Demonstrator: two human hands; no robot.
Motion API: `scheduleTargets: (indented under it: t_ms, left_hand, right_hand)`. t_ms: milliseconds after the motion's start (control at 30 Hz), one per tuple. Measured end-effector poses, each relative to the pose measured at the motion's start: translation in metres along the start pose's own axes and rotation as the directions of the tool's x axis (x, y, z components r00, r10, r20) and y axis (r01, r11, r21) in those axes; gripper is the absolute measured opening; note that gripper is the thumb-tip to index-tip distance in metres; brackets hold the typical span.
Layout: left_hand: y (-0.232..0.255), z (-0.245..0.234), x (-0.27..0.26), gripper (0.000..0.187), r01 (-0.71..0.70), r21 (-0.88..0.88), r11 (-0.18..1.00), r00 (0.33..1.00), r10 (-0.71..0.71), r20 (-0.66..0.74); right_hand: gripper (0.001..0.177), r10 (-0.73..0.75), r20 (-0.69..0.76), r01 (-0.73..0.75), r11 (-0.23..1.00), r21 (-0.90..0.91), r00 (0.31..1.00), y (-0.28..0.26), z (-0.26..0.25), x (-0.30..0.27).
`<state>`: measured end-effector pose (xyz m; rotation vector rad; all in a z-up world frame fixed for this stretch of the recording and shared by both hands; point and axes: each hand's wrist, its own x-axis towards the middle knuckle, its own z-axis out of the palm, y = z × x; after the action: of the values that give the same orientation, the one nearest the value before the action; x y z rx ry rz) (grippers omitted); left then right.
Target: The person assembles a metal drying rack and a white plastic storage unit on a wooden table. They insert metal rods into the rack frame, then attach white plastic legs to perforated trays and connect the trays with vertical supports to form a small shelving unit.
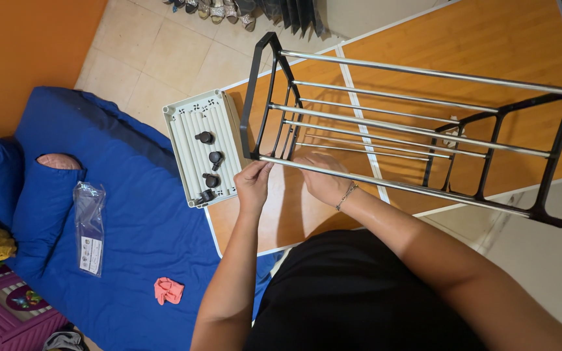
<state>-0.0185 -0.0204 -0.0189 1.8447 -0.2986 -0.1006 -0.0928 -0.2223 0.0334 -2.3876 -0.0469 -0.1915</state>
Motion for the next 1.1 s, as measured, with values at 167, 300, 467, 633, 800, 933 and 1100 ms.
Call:
scheduleTargets:
  t_ms: [167, 300, 467, 633, 800, 933, 1100]
  left_hand:
    - [-0.006, 0.001, -0.002, 0.010, 0.030, 0.044, 0.999, 0.999, -0.029, -0.018]
    - [-0.006, 0.002, -0.003, 0.012, -0.027, -0.006, 1.000, 1.000, 0.027, 0.000]
    - [-0.002, 0.005, -0.007, 0.012, -0.044, 0.047, 0.998, 0.998, 0.046, -0.045]
    - [0.003, 0.013, -0.007, 0.013, -0.071, 0.100, 0.993, 0.991, 0.082, -0.110]
    - [0.005, 0.012, -0.010, 0.012, -0.068, 0.151, 0.986, 0.990, 0.085, -0.111]
    - [-0.001, 0.009, -0.014, 0.020, -0.131, 0.108, 0.985, 0.988, 0.139, -0.071]
    - [-0.022, 0.007, -0.008, 0.029, -0.096, -0.022, 0.995, 0.994, 0.095, -0.049]
  right_hand:
    - [0.017, 0.017, 0.039, -0.017, 1.000, 0.013, 0.999, 0.001, 0.002, -0.001]
    - [0.020, -0.003, 0.017, 0.003, 1.000, -0.009, 1.000, 0.002, 0.004, -0.002]
    - [0.020, 0.048, 0.062, -0.050, 0.998, 0.038, 0.997, 0.004, 0.010, 0.000]
    - [0.023, -0.017, 0.030, 0.016, 0.999, 0.052, 0.999, 0.008, 0.017, 0.007]
    - [0.024, -0.021, 0.076, 0.017, 0.998, 0.053, 0.997, 0.010, 0.021, 0.007]
    - [0.022, -0.077, 0.059, 0.075, 0.996, 0.038, 0.995, 0.009, 0.018, 0.007]
    - [0.021, -0.086, 0.007, 0.086, 0.996, -0.007, 0.996, 0.007, 0.012, 0.008]
